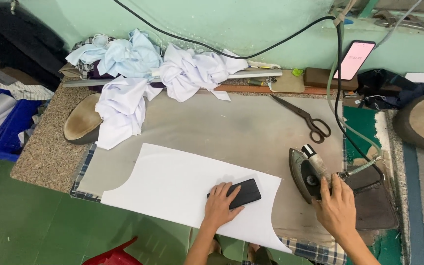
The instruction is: The person irons a white fabric piece on a table using a steam iron and a black rectangular pressing tool. They repeatedly smooth the fabric, lift and reposition it, and use the tool to press down sections while ironing.
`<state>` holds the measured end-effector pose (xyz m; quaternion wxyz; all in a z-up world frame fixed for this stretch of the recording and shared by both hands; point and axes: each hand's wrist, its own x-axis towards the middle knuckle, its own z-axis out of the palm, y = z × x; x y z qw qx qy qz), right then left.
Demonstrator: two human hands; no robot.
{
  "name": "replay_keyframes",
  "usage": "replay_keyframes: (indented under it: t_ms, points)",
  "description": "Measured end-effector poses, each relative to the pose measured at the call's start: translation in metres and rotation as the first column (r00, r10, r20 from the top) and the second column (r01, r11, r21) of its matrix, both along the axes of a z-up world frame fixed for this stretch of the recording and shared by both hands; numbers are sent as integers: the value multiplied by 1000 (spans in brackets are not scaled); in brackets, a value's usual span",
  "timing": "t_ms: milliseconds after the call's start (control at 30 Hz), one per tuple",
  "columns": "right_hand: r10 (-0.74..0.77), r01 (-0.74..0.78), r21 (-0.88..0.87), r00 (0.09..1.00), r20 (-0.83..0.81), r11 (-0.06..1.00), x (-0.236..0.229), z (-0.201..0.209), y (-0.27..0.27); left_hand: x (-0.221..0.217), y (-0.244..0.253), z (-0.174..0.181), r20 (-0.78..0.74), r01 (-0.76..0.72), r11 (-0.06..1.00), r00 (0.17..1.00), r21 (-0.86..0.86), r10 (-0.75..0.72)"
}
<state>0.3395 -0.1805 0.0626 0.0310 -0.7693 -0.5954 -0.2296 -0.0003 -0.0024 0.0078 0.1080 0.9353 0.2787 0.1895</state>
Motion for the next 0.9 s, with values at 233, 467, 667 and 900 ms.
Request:
replay_keyframes:
  t_ms: [233, 467, 667, 900]
  points:
    - [-46, 17, -261, 993, -105, 965, 42, -12, 6, -2, 0, -6, -29, -18, 998, 999, -63, 16]
    - [-625, 62, -642, 319, -713, 764, 53, 63, 112, -25, 9, -10, -134, 11, 999, 991, -37, -16]
    - [-625, 147, -608, 223, -748, 780, 42, 22, 103, -133, 47, -11, -84, -154, 988, 985, -22, 152]
    - [-599, 118, -641, 513, -614, 758, -117, 77, 120, -289, 164, -23, -76, -446, 868, 879, 217, 471]
